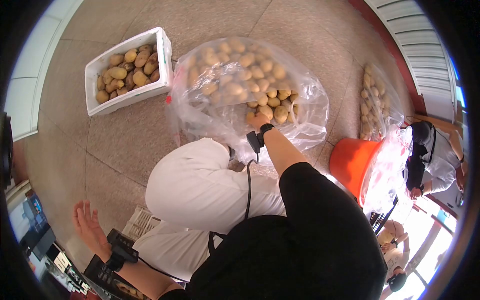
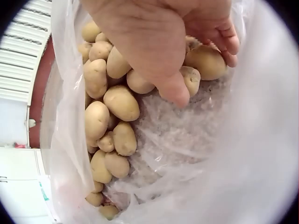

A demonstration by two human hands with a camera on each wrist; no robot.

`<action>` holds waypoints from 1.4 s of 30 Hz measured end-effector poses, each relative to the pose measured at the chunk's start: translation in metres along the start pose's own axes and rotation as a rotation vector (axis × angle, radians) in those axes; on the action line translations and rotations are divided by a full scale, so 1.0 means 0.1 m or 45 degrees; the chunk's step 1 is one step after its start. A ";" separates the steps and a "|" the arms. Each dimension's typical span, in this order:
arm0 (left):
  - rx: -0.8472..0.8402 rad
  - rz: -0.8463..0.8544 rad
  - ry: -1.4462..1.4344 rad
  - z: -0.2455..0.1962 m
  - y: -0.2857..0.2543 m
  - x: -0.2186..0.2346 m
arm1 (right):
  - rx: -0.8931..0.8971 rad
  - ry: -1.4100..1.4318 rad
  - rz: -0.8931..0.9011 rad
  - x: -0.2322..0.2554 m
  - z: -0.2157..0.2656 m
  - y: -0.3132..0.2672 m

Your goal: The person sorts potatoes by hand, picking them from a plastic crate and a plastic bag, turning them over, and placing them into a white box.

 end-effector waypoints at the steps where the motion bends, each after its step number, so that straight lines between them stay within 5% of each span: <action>1: 0.000 -0.007 0.002 0.00 -0.01 0.00 | -0.006 -0.010 0.027 -0.03 0.06 0.03; 3: 0.000 -0.022 0.000 -0.01 -0.02 -0.02 | -0.213 0.199 0.053 -0.05 0.07 0.01; 6: -0.002 -0.034 0.023 -0.04 -0.03 -0.05 | -0.233 0.417 0.002 0.04 0.17 -0.18; 10: -0.016 -0.019 0.003 -0.05 -0.04 -0.05 | -0.191 0.228 -0.144 0.25 0.31 -0.36; 12: -0.018 -0.011 -0.025 -0.05 -0.04 -0.04 | 0.236 -0.625 -0.591 0.51 0.68 -0.49; 13: -0.022 -0.013 -0.011 -0.06 -0.05 -0.05 | 0.241 -0.627 -0.594 0.59 0.78 -0.55; 15: -0.030 -0.021 0.002 -0.08 -0.06 -0.05 | 0.359 -0.669 -0.256 0.60 1.05 -0.54; 18: -0.046 -0.013 0.011 -0.08 -0.07 -0.03 | 0.628 -1.069 -0.240 0.74 1.53 -0.34; 21: -0.033 0.001 -0.011 -0.05 -0.06 0.01 | 0.719 -0.375 -0.584 1.20 1.93 -0.22; 24: -0.030 -0.026 0.035 -0.08 -0.09 0.00 | 0.895 -0.056 -0.777 1.64 2.54 -0.91; 29: -0.025 -0.053 -0.030 -0.09 -0.08 0.00 | 0.802 0.005 -0.640 1.30 2.39 -0.26; 33: 0.006 -0.066 -0.043 -0.07 -0.06 0.00 | 0.816 0.161 -0.577 0.87 2.20 -0.29; 37: -0.004 -0.022 -0.018 -0.09 -0.10 -0.09 | 0.762 -0.093 -0.383 0.44 2.20 -0.25; 42: 0.020 -0.029 -0.014 -0.09 -0.11 -0.09 | 1.086 -0.503 -0.416 0.07 2.74 -0.29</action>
Point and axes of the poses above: each hand's wrist, its own y-axis towards the middle knuckle, its own x-axis out of the back of the hand, z = x × y, the point moved 8 cm from there along y, towards the middle knuckle, and after that the axes turned 5 degrees about -y, right-handed, at the moved point
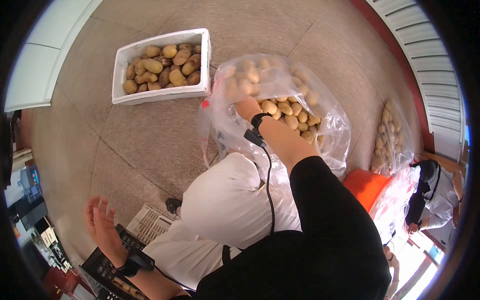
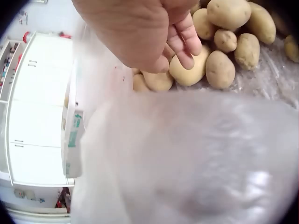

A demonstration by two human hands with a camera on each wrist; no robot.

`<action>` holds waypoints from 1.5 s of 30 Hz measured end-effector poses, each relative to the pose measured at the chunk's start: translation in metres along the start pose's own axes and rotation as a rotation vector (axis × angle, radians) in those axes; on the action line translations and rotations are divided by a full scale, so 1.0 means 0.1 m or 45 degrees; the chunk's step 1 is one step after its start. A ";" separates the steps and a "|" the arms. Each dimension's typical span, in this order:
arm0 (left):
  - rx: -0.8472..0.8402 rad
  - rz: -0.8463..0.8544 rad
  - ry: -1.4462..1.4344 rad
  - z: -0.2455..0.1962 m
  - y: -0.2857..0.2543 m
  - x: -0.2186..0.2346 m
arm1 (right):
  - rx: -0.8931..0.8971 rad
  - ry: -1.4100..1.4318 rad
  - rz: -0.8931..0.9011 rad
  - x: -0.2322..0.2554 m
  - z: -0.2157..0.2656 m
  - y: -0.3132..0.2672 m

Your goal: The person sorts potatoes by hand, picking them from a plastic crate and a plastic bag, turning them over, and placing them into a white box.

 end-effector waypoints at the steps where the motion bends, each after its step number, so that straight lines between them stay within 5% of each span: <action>1: 0.013 -0.005 -0.010 0.01 0.01 0.00 | 0.110 -0.104 -0.025 -0.02 0.14 0.09; 5: 0.043 -0.003 -0.016 0.02 0.04 -0.03 | -0.086 -0.266 0.153 -0.27 0.14 0.49; 7: 0.047 -0.002 -0.014 0.02 0.05 -0.06 | -0.224 -0.547 0.238 0.01 0.42 0.56; 10: 0.068 -0.017 -0.018 0.01 0.06 -0.10 | -0.671 0.071 0.186 0.32 0.53 0.38; 13: 0.082 -0.026 -0.022 0.02 0.08 -0.10 | -0.516 -0.368 0.137 0.05 0.51 0.47; 15: 0.088 -0.017 -0.022 0.03 0.08 -0.10 | -0.388 -0.552 -0.107 0.05 0.55 0.47; 18: 0.116 -0.021 0.007 0.03 0.09 -0.11 | -0.143 -0.496 0.118 -0.09 0.46 0.68; 21: 0.096 -0.044 0.019 0.02 0.12 -0.08 | 0.151 -0.457 -0.088 0.03 0.68 0.76; 28: 0.135 0.008 -0.004 0.09 0.18 -0.09 | -0.024 -0.750 0.046 -0.19 0.52 0.78; 33: 0.131 0.046 -0.057 0.08 0.20 -0.14 | -0.259 -0.604 0.448 0.15 0.62 0.63; 40: 0.104 0.067 -0.030 0.04 0.14 -0.15 | -0.282 -0.710 0.402 -0.16 0.58 0.61; 45: 0.098 0.038 -0.035 0.03 0.05 -0.09 | -0.230 -0.372 0.409 0.00 0.69 0.30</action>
Point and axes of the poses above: each hand's wrist, its own y-axis towards the middle knuckle, its own x-axis out of the back of the hand, z = x × y, the point moved 8 cm from there along y, towards the middle knuckle, and after that the axes turned 5 degrees about -y, right-handed, at the moved point
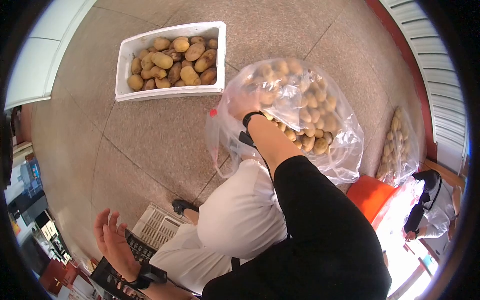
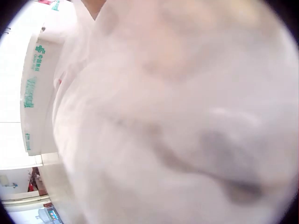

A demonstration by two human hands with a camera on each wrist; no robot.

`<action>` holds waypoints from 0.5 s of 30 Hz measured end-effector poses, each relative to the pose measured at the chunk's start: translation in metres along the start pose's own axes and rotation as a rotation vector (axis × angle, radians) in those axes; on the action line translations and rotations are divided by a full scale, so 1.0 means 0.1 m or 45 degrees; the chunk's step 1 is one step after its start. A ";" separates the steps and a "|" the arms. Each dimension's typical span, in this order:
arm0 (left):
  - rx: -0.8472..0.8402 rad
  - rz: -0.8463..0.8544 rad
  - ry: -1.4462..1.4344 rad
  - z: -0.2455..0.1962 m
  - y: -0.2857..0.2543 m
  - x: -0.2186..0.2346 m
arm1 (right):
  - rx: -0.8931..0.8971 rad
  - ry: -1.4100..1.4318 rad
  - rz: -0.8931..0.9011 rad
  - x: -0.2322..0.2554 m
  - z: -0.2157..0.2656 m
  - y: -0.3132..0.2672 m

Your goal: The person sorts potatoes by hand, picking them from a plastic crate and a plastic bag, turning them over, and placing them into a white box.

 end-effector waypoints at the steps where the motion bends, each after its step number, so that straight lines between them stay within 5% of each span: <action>1: -0.003 -0.034 -0.030 -0.01 -0.02 0.02 | 0.005 0.002 -0.009 -0.11 -0.07 0.02; 4: -0.021 -0.074 -0.060 -0.04 -0.04 0.08 | 0.083 0.011 0.030 -0.56 -0.29 0.00; 6: -0.028 -0.074 -0.071 -0.04 -0.06 0.11 | 0.231 -0.015 -0.414 -0.41 -0.36 -0.36; 10: -0.032 -0.024 -0.080 -0.01 -0.07 0.20 | 0.109 0.042 -0.055 -0.98 -0.67 -0.48; 12: -0.035 0.007 -0.076 0.00 -0.07 0.24 | 0.126 -0.392 0.044 -1.11 -0.71 -0.66; 15: -0.040 -0.011 -0.085 0.00 -0.08 0.28 | 0.048 -0.312 -0.085 -1.13 -0.75 -0.78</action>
Point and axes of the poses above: each hand's wrist, its own y-axis towards the middle knuckle, its own x-axis out of the back of the hand, z = x × y, the point moved 8 cm from there along y, towards the middle knuckle, and after that the axes turned 5 degrees about -y, right-handed, at the moved point
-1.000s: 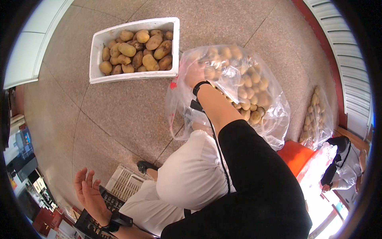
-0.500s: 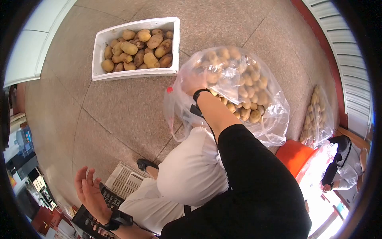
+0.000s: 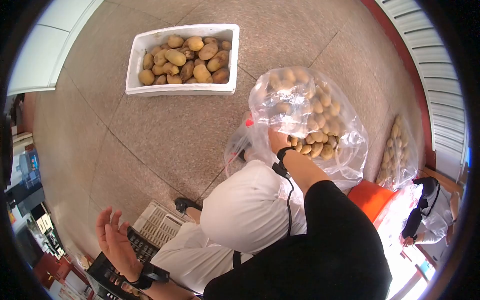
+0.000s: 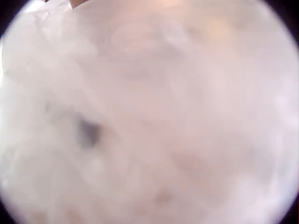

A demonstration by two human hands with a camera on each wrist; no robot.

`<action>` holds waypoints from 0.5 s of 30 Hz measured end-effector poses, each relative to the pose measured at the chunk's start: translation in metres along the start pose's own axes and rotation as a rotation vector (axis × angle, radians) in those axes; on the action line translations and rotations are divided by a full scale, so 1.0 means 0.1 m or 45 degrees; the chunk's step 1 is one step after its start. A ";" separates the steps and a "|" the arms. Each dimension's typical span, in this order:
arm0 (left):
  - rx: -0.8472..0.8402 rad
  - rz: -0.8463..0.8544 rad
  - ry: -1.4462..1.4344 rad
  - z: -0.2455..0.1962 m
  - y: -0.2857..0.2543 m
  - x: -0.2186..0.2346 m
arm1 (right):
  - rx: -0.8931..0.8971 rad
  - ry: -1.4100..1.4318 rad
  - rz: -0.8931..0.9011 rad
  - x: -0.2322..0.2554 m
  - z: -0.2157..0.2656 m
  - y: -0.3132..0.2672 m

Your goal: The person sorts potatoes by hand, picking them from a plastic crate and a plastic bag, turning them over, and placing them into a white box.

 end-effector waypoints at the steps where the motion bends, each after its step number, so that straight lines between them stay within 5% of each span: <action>1: -0.005 0.007 0.016 -0.01 0.00 -0.01 | 0.002 -0.009 0.005 0.02 0.02 -0.01; 3: 0.004 0.017 0.031 -0.02 -0.02 -0.03 | -0.119 0.340 -0.130 0.15 0.02 -0.05; 5: 0.015 -0.024 0.059 -0.03 -0.01 -0.03 | -0.163 0.401 0.080 -0.17 0.04 0.18; 7: 0.011 -0.016 0.054 -0.02 -0.01 -0.03 | 0.142 1.136 -0.363 0.17 0.21 0.24; 8: 0.007 -0.013 0.046 -0.02 -0.01 -0.03 | 0.116 0.842 -0.055 0.12 0.29 0.34; 10: 0.008 -0.016 0.039 -0.01 -0.01 -0.03 | 0.188 0.669 0.119 0.62 0.54 0.38; 12: 0.011 -0.024 0.030 0.00 -0.01 -0.03 | 0.263 0.488 0.290 0.55 0.75 0.48; 14: 0.024 -0.042 0.029 0.02 -0.03 0.00 | 0.129 0.335 -0.224 0.45 0.79 0.69; 15: 0.021 -0.048 0.035 0.02 -0.05 0.00 | 0.136 0.341 -0.223 0.37 0.82 0.72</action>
Point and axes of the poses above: each hand's wrist, its own y-axis towards the middle knuckle, its own x-axis out of the back of the hand, z = x × y, the point moved 8 cm from there along y, towards the middle knuckle, and after that the axes turned 5 degrees about -y, right-handed, at the moved point
